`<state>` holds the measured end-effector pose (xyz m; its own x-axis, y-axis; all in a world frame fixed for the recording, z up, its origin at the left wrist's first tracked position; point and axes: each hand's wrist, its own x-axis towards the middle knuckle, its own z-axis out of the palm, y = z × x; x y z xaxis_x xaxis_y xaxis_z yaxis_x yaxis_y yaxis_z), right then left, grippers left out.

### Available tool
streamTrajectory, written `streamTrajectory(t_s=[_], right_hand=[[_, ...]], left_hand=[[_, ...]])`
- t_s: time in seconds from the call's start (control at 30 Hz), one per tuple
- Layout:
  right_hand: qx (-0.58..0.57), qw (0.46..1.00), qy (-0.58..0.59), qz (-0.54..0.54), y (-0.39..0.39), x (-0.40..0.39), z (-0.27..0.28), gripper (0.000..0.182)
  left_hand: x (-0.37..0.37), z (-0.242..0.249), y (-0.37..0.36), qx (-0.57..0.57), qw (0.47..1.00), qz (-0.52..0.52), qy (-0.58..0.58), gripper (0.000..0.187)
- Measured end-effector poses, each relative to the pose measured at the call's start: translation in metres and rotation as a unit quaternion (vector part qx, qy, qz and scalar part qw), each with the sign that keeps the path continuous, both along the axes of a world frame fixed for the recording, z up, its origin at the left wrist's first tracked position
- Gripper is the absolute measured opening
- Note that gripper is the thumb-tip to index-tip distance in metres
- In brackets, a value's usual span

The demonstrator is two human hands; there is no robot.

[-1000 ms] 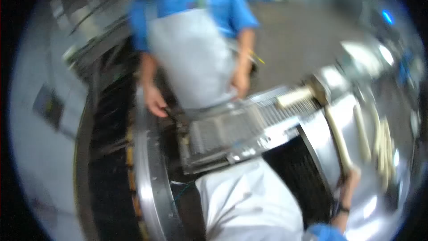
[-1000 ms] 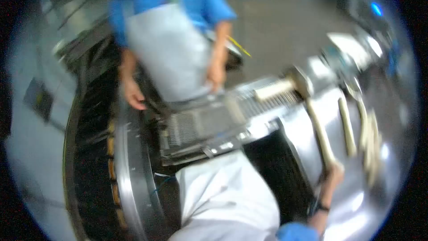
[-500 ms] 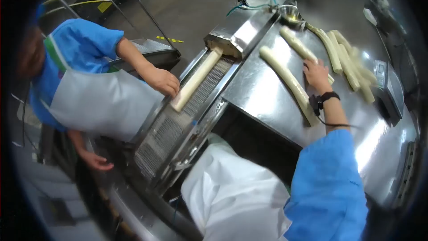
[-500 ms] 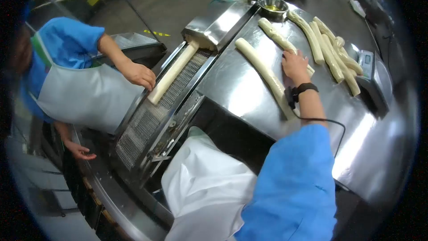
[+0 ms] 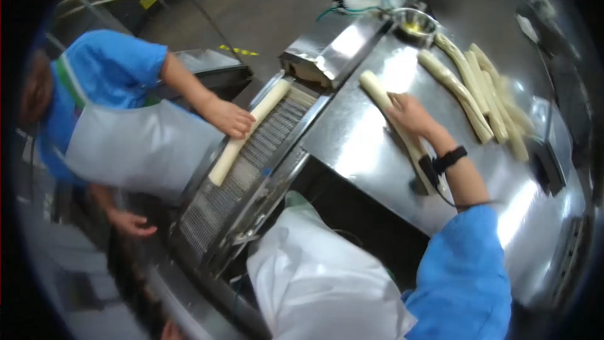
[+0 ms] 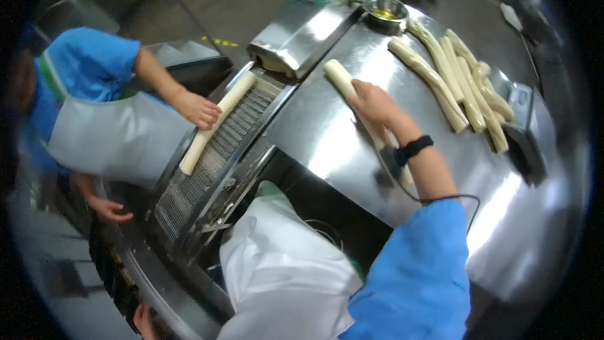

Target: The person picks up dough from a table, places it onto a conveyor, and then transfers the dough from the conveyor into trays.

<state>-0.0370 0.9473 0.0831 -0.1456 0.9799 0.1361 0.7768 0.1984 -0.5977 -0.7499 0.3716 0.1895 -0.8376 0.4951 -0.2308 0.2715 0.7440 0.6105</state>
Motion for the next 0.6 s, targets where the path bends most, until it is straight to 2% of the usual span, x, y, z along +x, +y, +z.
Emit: streamTrajectory(t_s=[0.03, 0.1, 0.17, 0.23, 0.3, 0.37, 0.4, 0.43, 0.5, 0.53, 0.57, 0.6], right_hand=[[0.019, 1.0, 0.008, 0.023, -0.008, -0.021, -0.004, 0.041], [0.087, 0.983, -0.154, 0.054, -0.015, -0.034, -0.013, 0.046], [0.102, 0.976, -0.171, 0.092, -0.005, -0.029, -0.015, 0.056], [0.023, 0.978, -0.176, 0.11, 0.011, -0.021, 0.0, 0.068], [-0.031, 0.994, -0.044, 0.094, 0.018, -0.019, 0.021, 0.075], [0.003, 0.991, -0.121, 0.051, 0.011, -0.013, 0.016, 0.076], [0.01, 0.989, -0.137, 0.05, 0.015, 0.003, -0.004, 0.079], [-0.044, 0.99, -0.129, 0.043, 0.005, 0.008, -0.001, 0.081], [0.057, 0.979, -0.18, 0.076, -0.022, 0.035, -0.015, 0.078], [0.053, 0.977, -0.204, 0.044, -0.048, 0.029, -0.006, 0.076], [0.069, 0.984, -0.165, 0.011, -0.074, 0.028, -0.006, 0.069], [-0.027, 0.986, -0.158, -0.032, -0.106, -0.001, 0.033, 0.059]], left_hand=[[-0.021, -0.016, -0.002, 0.052, 0.998, 0.021, -0.041, 0.04], [0.017, -0.02, 0.021, 0.084, 0.996, -0.011, 0.018, 0.036], [0.066, -0.002, 0.058, -0.024, 0.997, -0.054, 0.043, 0.038], [0.062, -0.037, 0.057, 0.019, 0.999, -0.03, -0.003, 0.035], [0.061, -0.056, 0.064, 0.027, 0.998, -0.054, 0.015, 0.035], [0.076, -0.043, 0.083, 0.025, 0.999, -0.045, 0.003, 0.036], [0.072, -0.044, 0.084, 0.029, 0.999, -0.035, 0.004, 0.037], [0.069, -0.049, 0.082, 0.03, 0.999, -0.021, 0.001, 0.037], [0.073, -0.037, 0.08, 0.011, 1.0, -0.011, 0.017, 0.037], [0.068, -0.033, 0.081, 0.008, 1.0, 0.004, -0.005, 0.036], [0.066, -0.032, 0.077, 0.008, 1.0, 0.017, -0.023, 0.035], [0.058, -0.044, 0.07, 0.026, 1.0, 0.009, 0.0, 0.035]])
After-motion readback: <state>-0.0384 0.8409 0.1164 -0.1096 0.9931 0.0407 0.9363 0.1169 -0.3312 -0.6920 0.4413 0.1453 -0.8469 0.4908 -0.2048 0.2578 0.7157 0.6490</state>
